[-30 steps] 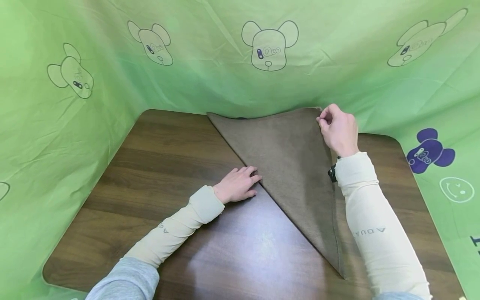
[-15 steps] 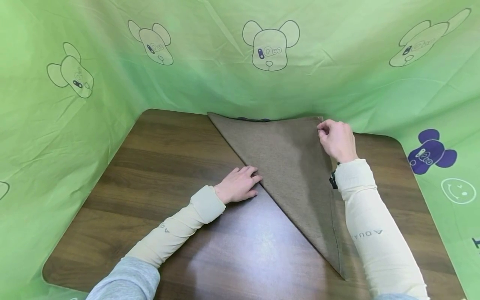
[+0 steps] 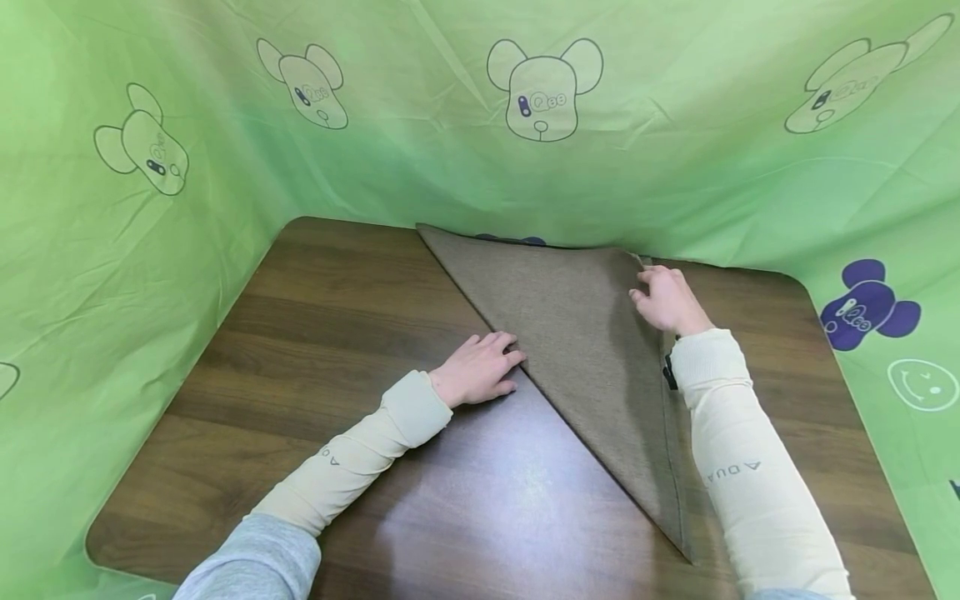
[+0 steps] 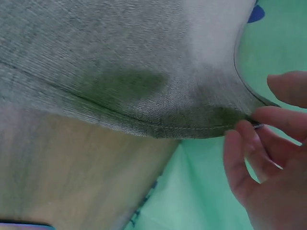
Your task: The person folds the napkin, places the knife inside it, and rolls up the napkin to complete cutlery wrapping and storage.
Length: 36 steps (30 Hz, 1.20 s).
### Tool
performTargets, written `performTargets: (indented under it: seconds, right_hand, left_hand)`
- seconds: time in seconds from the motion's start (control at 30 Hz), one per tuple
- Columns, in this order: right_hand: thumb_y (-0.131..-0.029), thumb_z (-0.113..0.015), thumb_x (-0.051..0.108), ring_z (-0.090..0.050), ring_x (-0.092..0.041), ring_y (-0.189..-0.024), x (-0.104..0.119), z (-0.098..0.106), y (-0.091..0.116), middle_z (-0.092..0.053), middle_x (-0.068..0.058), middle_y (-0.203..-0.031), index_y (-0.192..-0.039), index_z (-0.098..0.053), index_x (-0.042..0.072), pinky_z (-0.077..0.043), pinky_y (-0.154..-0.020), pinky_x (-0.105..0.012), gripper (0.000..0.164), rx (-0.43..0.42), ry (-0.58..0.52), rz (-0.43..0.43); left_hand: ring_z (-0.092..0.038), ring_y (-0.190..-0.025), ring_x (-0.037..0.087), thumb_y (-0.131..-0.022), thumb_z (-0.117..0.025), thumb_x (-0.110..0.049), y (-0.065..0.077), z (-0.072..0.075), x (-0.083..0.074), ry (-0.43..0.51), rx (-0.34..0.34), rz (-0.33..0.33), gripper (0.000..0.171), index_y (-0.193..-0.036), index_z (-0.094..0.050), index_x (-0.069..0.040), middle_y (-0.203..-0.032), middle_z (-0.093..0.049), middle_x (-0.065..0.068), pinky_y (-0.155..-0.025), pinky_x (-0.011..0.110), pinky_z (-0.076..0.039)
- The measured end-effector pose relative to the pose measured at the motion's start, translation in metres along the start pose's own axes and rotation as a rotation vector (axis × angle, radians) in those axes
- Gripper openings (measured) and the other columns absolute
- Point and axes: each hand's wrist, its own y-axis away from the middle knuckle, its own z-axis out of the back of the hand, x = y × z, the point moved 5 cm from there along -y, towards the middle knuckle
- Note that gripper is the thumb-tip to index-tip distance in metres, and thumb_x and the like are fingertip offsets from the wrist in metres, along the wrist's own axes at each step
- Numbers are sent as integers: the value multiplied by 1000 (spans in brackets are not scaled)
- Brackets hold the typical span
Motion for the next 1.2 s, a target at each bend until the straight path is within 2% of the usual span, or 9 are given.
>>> performTargets:
  seconds: [0.27,0.43,0.63,0.97,1.2]
  right_hand:
    - [-94,-49,12,-26,-58,-133,-7,-22,-3,-26,-43,-143,-131,-35,-27,-21,-113,-58,55,143,10,30]
    - [-95,-49,13,-17,-57,-137,-12,-30,-5,-15,-44,-147,-137,-25,-27,-16,-115,-58,63,186,-19,-8]
    - [-96,-50,17,-4,-55,-142,-19,-32,-8,-4,-45,-149,-142,-14,-23,-11,-116,-59,71,215,-56,-59]
    - [-96,-47,18,-9,-56,-140,-24,-28,-11,-5,-44,-149,-140,-9,-26,-12,-116,-58,72,186,-62,-86]
    - [-96,-43,15,-4,-53,-142,-26,-28,-16,-3,-45,-149,-141,-9,-26,-9,-117,-57,69,185,-53,-88]
  left_hand:
    - [-38,-138,24,-94,-59,-40,-1,-2,1,1,19,6,50,-140,-51,-20,-148,-42,8,-104,43,-40]
    - [-39,-138,24,-95,-58,-39,-1,0,1,1,13,1,50,-140,-51,-20,-147,-42,8,-104,43,-40]
    - [-38,-138,24,-95,-58,-39,-2,0,1,-3,27,0,50,-140,-50,-20,-148,-42,8,-105,43,-40]
    - [-40,-137,23,-94,-59,-40,-2,0,2,-16,25,-5,51,-140,-50,-21,-145,-45,6,-102,41,-41]
    - [-43,-135,23,-94,-60,-40,-2,2,1,-26,11,-6,51,-140,-50,-21,-144,-45,7,-100,41,-42]
